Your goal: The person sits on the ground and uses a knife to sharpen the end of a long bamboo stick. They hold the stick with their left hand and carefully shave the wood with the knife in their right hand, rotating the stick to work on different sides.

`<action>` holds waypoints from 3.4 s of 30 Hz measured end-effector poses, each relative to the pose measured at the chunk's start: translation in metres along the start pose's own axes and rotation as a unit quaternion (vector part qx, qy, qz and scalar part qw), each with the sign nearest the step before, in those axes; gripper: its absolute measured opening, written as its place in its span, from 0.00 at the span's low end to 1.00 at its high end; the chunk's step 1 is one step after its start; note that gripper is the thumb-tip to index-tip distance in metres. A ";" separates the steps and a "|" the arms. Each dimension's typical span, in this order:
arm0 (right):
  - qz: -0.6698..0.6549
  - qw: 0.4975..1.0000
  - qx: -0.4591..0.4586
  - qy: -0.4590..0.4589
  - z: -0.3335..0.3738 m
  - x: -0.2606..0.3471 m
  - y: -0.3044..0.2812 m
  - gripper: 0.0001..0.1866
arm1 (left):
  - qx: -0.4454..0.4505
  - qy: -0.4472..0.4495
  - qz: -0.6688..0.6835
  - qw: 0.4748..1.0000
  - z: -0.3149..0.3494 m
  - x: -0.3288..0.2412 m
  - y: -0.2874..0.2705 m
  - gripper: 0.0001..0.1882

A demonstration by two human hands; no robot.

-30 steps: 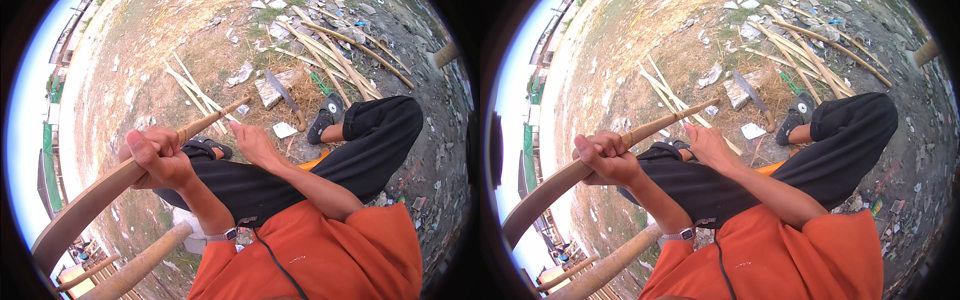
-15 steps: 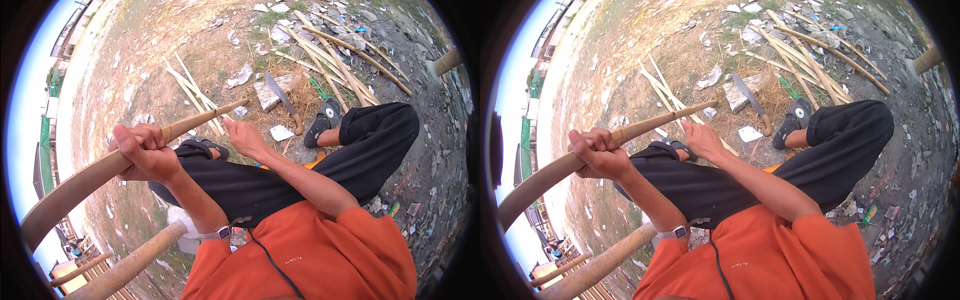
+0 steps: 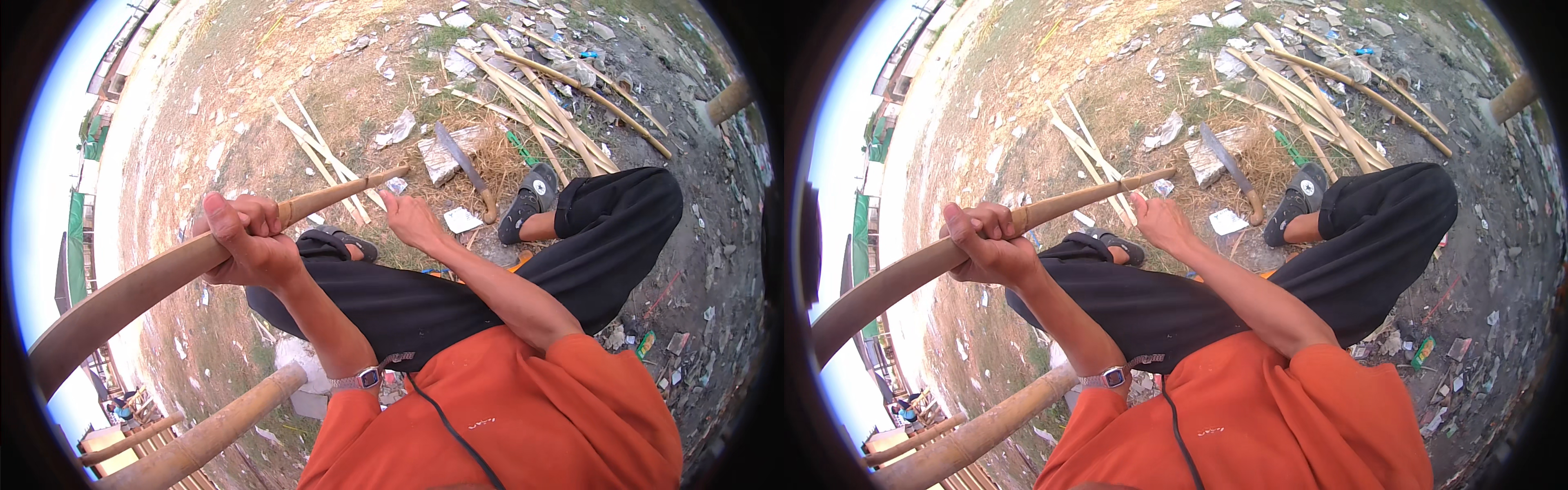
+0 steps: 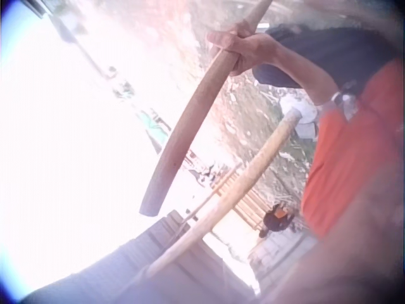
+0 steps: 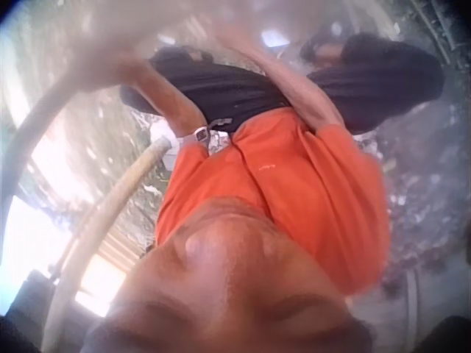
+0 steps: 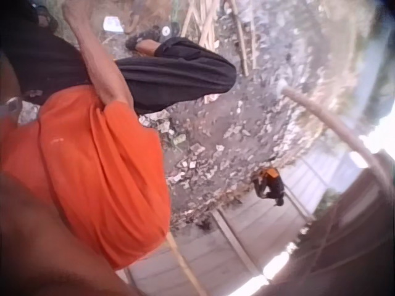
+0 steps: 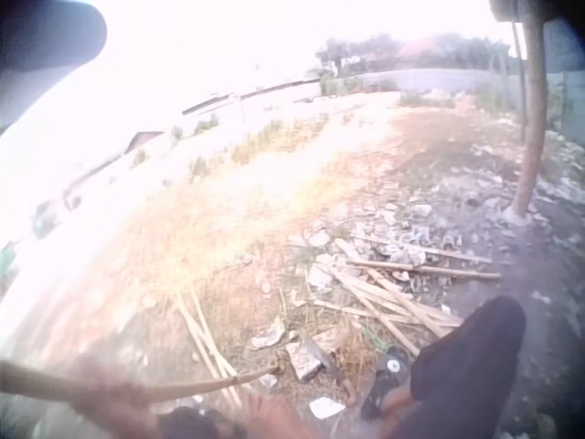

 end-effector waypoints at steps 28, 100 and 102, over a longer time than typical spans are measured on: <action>-0.042 0.998 0.039 0.033 0.014 0.026 -0.035 0.35 | 0.073 -0.008 0.052 0.996 -0.008 0.017 -0.017 0.19; 0.040 0.998 -0.008 0.041 -0.048 -0.029 0.031 0.34 | -0.083 -0.008 -0.068 0.994 -0.006 0.007 -0.017 0.20; 0.128 0.986 -0.001 0.105 -0.061 -0.114 0.040 0.34 | -0.097 -0.024 -0.067 0.993 -0.001 0.003 -0.008 0.20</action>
Point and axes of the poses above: each hand's wrist, its own z-axis away from the middle knuckle, its own y-axis out of the palm, x = y × z, the point moved 8 cm from there along -z, towards the middle knuckle, and after that the axes turned 10 degrees about y, right-handed, at the moved point
